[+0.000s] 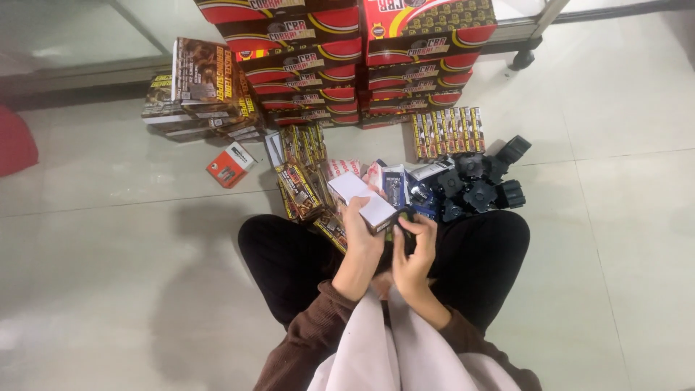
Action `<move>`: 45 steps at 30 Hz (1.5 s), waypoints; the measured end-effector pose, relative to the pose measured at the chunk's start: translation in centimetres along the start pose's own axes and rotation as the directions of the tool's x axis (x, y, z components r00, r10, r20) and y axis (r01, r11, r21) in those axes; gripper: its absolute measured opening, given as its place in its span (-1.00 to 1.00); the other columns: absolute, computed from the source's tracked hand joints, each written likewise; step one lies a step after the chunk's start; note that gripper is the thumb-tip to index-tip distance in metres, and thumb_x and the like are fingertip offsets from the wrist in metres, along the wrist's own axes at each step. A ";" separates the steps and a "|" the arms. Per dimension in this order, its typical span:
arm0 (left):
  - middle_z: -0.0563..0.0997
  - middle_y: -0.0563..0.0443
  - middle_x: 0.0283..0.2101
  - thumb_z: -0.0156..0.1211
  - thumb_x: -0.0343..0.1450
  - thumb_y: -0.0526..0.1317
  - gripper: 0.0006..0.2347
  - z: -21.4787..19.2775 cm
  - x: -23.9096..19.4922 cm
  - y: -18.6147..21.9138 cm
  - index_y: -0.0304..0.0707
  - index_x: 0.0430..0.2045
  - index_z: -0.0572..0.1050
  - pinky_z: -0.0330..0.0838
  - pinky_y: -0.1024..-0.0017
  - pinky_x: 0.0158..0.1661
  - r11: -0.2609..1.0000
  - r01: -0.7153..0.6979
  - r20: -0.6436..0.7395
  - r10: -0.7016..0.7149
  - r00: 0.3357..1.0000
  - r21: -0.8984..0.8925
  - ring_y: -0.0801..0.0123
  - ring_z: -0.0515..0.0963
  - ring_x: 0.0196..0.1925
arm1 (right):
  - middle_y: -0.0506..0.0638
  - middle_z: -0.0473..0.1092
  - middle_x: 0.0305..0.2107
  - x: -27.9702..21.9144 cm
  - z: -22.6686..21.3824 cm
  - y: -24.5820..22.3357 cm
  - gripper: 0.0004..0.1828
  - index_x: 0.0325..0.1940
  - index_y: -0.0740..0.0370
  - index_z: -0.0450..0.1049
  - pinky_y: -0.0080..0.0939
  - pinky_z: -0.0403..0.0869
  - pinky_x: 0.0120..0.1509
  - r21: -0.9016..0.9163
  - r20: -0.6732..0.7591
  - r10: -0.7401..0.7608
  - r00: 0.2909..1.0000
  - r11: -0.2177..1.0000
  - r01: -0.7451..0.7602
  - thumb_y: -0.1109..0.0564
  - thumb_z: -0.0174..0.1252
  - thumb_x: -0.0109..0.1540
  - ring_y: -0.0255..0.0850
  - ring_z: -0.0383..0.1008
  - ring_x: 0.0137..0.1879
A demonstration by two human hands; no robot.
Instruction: The person sits on the floor and wipes several small rectangular hardware boxes using a green cloth. They clean each side of the boxes before placing them into a larger carton.
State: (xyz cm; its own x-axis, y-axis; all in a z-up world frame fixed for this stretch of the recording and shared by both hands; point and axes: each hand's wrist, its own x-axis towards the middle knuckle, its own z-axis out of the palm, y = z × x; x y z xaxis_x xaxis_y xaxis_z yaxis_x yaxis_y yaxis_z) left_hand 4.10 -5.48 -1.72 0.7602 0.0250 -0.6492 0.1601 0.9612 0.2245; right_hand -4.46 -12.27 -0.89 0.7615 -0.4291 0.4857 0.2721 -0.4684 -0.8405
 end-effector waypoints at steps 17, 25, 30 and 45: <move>0.38 -0.34 0.05 0.31 0.20 -0.27 -0.28 -7.4 7.7 -1.2 0.11 0.31 0.16 0.50 0.05 -0.24 0.902 0.021 -0.216 0.081 0.973 0.430 -0.13 0.48 -0.04 | -0.07 0.53 -0.17 0.7 -0.4 0.9 -0.73 -0.19 -0.04 0.69 -0.15 0.54 -0.06 -0.033 0.173 -0.403 0.899 0.910 0.414 0.31 0.34 0.14 -0.12 0.48 -0.19; 0.54 -0.26 -0.09 0.18 0.19 -0.45 -0.29 -1.6 0.6 1.5 0.08 0.29 0.22 0.58 0.22 -0.21 0.948 0.072 -0.185 -0.014 0.983 0.310 0.07 0.63 -0.18 | -0.01 0.48 -0.13 -1.8 -0.6 8.9 -0.83 -0.15 0.07 0.57 -0.01 0.47 0.13 -0.065 0.168 0.038 0.985 0.997 -0.027 0.28 0.30 0.22 -0.01 0.50 0.00; 0.43 -0.21 0.21 0.14 0.27 -0.50 -0.18 -2.7 -1.3 0.4 0.19 0.41 -0.08 0.57 0.29 -0.08 0.841 0.061 -0.045 -0.044 0.998 0.537 0.16 0.56 0.10 | 0.11 0.46 -0.10 -3.8 0.0 12.6 -0.82 -0.06 0.13 0.47 0.15 0.41 0.18 -0.120 0.295 0.401 0.868 0.916 -0.382 0.18 0.26 0.27 0.13 0.47 0.08; -0.06 -0.46 0.44 -0.16 0.58 -0.06 -0.47 -4.7 -2.0 -1.1 -0.28 0.44 -0.05 -0.31 0.07 0.46 0.551 -0.360 0.244 0.274 0.930 0.753 -0.17 -0.18 0.52 | 0.29 0.46 0.07 -0.2 1.3 7.0 -0.31 0.44 -0.10 0.27 0.16 0.40 0.29 -0.196 0.651 0.596 0.470 0.731 -0.654 -0.14 0.25 0.24 0.16 0.46 0.24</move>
State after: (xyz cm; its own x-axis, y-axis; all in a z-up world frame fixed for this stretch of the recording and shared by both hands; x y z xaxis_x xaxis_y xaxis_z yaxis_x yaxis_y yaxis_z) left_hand -0.51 -5.34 -4.09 0.9048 0.2197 -0.3649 0.2886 0.3138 0.9046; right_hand -1.92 -14.46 -7.13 0.9031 0.0221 -0.4288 -0.4147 -0.2133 -0.8846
